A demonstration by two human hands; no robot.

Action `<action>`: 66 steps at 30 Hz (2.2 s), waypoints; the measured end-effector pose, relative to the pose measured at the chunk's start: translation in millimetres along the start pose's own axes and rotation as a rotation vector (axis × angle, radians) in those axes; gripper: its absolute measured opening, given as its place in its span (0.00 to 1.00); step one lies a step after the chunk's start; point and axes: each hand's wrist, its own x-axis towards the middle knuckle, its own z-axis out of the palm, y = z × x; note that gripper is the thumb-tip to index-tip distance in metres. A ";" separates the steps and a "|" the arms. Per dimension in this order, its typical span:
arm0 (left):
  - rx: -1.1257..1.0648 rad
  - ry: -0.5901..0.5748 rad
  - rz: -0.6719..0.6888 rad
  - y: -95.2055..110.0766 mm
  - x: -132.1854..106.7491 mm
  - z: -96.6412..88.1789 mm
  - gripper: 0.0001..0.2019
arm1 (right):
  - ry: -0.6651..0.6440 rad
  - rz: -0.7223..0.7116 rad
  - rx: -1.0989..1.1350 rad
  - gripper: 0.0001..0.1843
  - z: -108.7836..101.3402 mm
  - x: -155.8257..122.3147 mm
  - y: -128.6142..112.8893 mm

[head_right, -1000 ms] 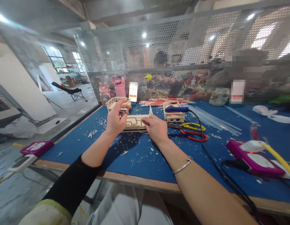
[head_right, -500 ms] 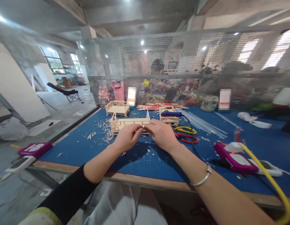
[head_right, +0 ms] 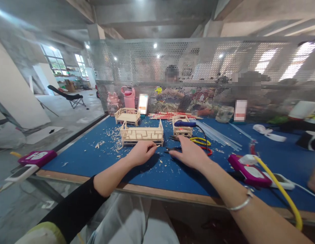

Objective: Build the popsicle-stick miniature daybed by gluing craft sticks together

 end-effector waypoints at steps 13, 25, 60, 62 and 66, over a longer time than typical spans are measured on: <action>-0.095 0.070 -0.085 -7.6 -0.7 1.5 0.13 | -0.257 -0.095 -0.242 0.14 -12.7 -11.2 27.9; -0.627 0.172 -0.212 6.0 5.7 8.2 0.12 | -0.058 0.389 0.851 0.27 -18.7 -25.1 11.7; -0.972 0.254 -0.257 16.3 5.6 13.1 0.14 | -0.135 0.165 0.814 0.26 -9.4 -42.2 -30.0; -0.960 0.252 -0.260 15.9 5.3 13.5 0.14 | -0.139 0.140 0.778 0.24 -7.1 -41.9 -27.4; -0.843 0.255 -0.207 16.5 2.1 12.9 0.13 | -0.130 0.136 0.727 0.25 -4.7 -43.0 -24.4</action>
